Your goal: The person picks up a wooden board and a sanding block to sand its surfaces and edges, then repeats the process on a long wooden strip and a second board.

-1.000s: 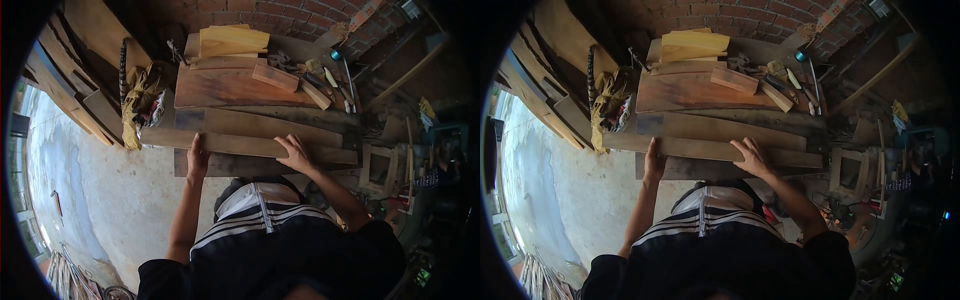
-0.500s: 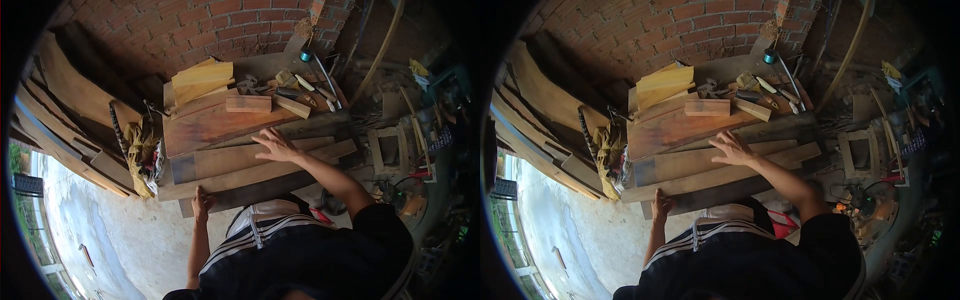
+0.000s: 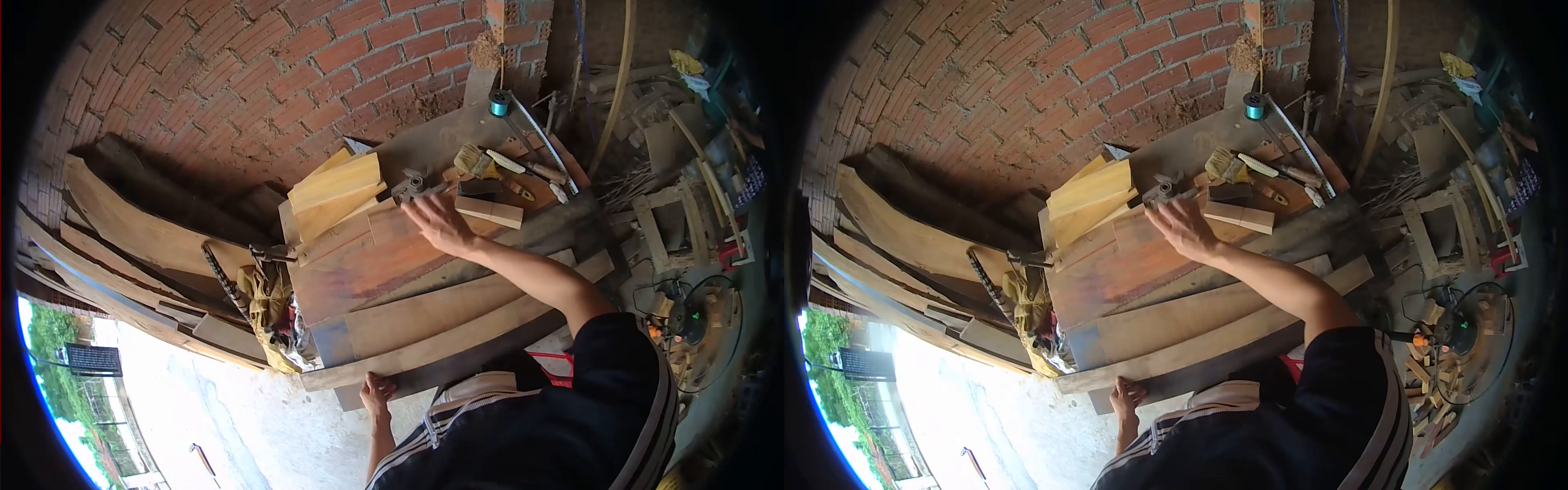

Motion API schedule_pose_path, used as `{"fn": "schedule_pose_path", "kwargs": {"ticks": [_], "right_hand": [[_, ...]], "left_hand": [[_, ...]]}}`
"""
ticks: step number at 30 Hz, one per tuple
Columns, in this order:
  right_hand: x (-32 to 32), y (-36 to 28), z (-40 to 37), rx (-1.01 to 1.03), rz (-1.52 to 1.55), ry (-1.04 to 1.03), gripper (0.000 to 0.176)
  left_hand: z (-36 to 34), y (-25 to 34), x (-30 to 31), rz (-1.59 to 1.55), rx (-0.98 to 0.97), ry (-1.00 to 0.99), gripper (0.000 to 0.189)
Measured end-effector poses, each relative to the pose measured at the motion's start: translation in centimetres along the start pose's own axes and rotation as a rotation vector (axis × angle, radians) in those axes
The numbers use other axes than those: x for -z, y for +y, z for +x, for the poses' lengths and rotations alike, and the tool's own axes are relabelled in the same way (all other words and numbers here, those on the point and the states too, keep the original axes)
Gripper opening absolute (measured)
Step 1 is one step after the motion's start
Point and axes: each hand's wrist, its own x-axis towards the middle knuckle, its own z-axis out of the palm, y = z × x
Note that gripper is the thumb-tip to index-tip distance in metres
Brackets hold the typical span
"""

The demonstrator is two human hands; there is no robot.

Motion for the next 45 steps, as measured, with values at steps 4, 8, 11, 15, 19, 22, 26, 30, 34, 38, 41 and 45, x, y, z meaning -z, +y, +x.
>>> {"fn": "schedule_pose_path", "kwargs": {"ticks": [4, 8, 11, 15, 19, 22, 26, 30, 34, 38, 41, 45], "right_hand": [[0.5, 7.6, 5.2, -0.097, -0.027, 0.312, 0.054], [-5.2, 17.7, 9.0, -0.207, -0.102, 0.229, 0.036], [-8.3, 20.1, 9.1, -0.250, -0.096, 0.008, 0.042], [-11.0, 21.1, 7.2, -0.242, -0.087, 0.012, 0.048], [-5.6, 18.3, 5.1, -0.253, 0.100, 0.207, 0.036], [-1.0, 16.9, 0.4, -0.381, 0.200, 0.329, 0.014], [3.4, 15.6, -8.7, -0.605, -0.013, 0.257, 0.011], [5.0, 14.6, -13.0, -0.680, -0.048, 0.265, 0.019], [6.2, 11.6, -10.6, -0.446, -0.148, 0.120, 0.048], [2.7, 12.4, -8.6, -0.490, -0.160, -0.052, 0.052], [1.0, 13.0, -7.0, -0.566, -0.141, -0.086, 0.055], [1.2, 11.3, -6.7, -0.675, -0.114, -0.230, 0.067]], "left_hand": [[-1.3, 0.6, -1.0, 0.077, 0.016, 0.118, 0.056], [-1.8, 0.7, -0.9, 0.037, 0.037, 0.118, 0.054], [-2.1, 1.1, -1.2, 0.034, 0.049, 0.160, 0.053], [-2.2, 0.4, -1.6, 0.050, 0.057, 0.204, 0.053], [-2.3, 0.9, -1.7, 0.044, 0.054, 0.187, 0.055], [-2.3, 0.8, -1.3, 0.041, 0.073, 0.136, 0.055], [-2.2, 1.0, -1.1, 0.042, 0.080, 0.115, 0.054], [-2.1, 1.0, -0.7, 0.052, 0.050, 0.069, 0.055], [-1.4, 0.8, 0.0, 0.100, 0.023, 0.010, 0.057], [-0.3, 0.8, 1.4, 0.165, -0.022, -0.063, 0.062], [-0.5, 2.8, 2.6, 0.115, 0.073, -0.285, 0.064], [0.2, 3.6, 4.4, 0.120, 0.111, -0.465, 0.061]]}}
